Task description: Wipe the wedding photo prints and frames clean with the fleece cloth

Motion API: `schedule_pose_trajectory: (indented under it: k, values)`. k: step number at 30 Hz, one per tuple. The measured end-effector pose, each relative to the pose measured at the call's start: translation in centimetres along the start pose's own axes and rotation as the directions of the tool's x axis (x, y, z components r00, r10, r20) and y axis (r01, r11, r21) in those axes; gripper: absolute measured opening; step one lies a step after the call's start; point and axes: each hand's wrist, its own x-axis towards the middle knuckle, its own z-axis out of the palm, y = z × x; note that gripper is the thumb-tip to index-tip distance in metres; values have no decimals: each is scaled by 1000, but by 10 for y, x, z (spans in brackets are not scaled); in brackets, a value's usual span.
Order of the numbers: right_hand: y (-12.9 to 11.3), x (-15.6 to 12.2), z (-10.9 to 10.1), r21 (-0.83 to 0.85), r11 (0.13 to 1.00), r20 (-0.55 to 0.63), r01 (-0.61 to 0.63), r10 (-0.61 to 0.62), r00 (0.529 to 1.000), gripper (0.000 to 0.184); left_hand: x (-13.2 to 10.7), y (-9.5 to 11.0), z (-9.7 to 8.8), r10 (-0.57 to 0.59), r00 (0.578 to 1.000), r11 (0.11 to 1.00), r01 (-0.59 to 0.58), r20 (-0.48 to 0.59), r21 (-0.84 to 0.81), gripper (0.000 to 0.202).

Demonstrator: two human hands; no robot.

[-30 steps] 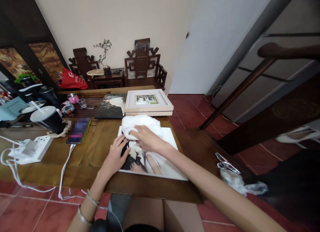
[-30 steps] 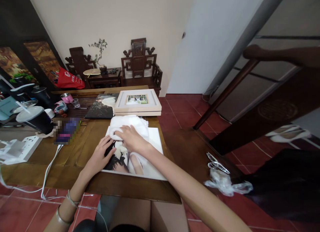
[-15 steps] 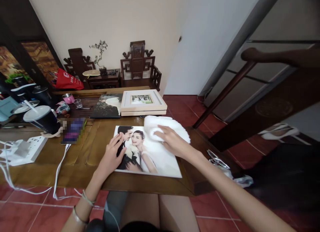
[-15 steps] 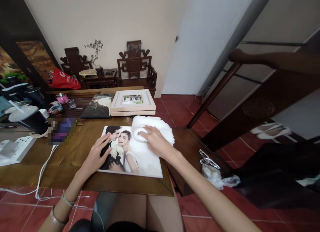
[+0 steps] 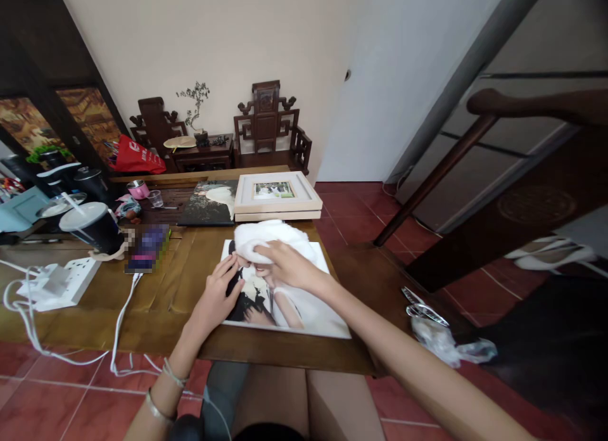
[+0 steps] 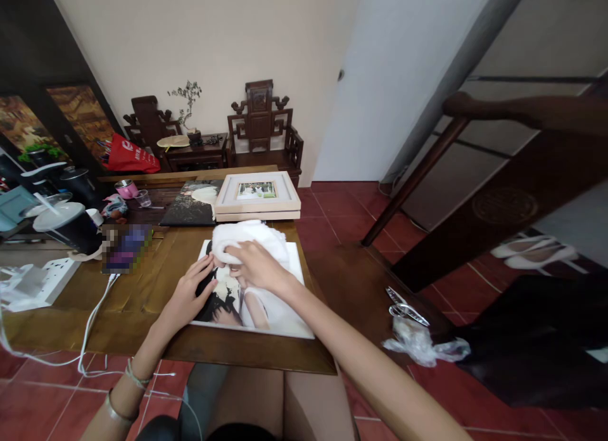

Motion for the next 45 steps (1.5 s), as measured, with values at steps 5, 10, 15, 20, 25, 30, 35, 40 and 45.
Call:
schedule_pose_trajectory:
  k: [5,10,15,20,25,30,35,40,45]
  values:
    - [55,-62,-8,-40,998,-122,-45,40,992,52,2,2,-1,-28,1000,999,28,-1,-31,42]
    - [73,-60,-1,-97,995,-139,-39,25,990,53,1,-2,-1,-40,999,999,39,-31,-22,41]
    - [56,-31,6,-139,990,-77,-5,-6,997,55,-2,-11,-7,-73,993,996,77,-94,38,40]
    - [26,-75,12,-107,994,-30,37,-41,999,61,-3,-13,-8,-66,991,996,73,-114,58,40]
    - [-14,-141,9,-52,990,30,129,-127,991,60,-2,-12,-8,-61,993,996,68,-105,62,41]
    - [-11,-132,-7,-42,993,62,112,-109,992,61,4,-14,-14,-4,997,998,9,-72,64,38]
    - [39,-63,-10,-27,998,-11,63,-64,998,59,5,-15,-16,9,998,997,-5,-55,74,37]
    - [62,-30,-1,-93,996,-54,13,-18,998,52,2,-14,-14,-18,998,998,21,-64,52,38]
    - [29,-79,11,-91,995,-46,35,-40,998,58,-2,-11,-13,-86,996,996,86,-25,12,48]
